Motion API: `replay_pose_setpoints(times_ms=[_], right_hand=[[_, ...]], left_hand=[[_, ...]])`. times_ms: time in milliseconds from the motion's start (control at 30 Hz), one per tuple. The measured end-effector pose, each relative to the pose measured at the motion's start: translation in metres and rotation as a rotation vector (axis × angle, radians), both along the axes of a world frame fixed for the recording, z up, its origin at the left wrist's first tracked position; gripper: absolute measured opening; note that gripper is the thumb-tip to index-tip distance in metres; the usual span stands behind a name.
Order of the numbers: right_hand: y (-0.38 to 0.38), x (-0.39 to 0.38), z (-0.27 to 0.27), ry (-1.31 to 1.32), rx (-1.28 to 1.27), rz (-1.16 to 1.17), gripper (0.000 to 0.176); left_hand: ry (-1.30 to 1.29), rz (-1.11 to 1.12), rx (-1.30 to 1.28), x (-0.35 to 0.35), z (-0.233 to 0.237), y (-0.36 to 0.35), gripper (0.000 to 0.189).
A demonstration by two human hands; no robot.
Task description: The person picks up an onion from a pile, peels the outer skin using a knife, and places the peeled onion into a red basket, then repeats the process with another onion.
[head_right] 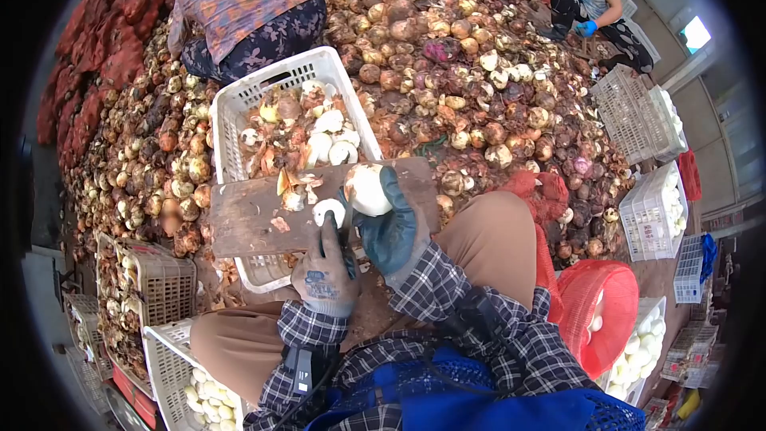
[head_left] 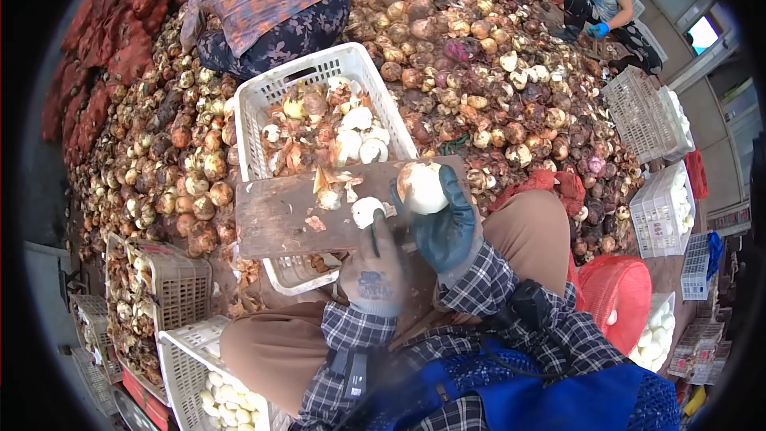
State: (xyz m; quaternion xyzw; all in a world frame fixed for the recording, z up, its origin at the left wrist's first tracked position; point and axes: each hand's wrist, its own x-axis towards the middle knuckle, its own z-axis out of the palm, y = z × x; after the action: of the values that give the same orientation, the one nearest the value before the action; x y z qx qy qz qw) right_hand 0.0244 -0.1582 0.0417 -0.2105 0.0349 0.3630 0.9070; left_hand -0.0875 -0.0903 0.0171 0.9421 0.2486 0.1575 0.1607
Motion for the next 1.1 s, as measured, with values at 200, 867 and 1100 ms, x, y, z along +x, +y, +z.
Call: replay_pose_setpoints(times_ms=[200,867,1100], right_hand=[[0.001,0.0,-0.005,0.038,-0.018,-0.027,0.037],[-0.007,0.003,-0.004,-0.175,-0.114,0.031,0.049],[0.001,-0.009,0.012,-0.491,-0.431,-0.029,0.052]], left_hand=[[-0.086,-0.059,-0.01,-0.005,-0.004,-0.001,0.068],[-0.011,0.124,-0.224,0.001,0.008,0.009,0.052],[-0.625,0.014,-0.879,-0.006,-0.008,0.019,0.047]])
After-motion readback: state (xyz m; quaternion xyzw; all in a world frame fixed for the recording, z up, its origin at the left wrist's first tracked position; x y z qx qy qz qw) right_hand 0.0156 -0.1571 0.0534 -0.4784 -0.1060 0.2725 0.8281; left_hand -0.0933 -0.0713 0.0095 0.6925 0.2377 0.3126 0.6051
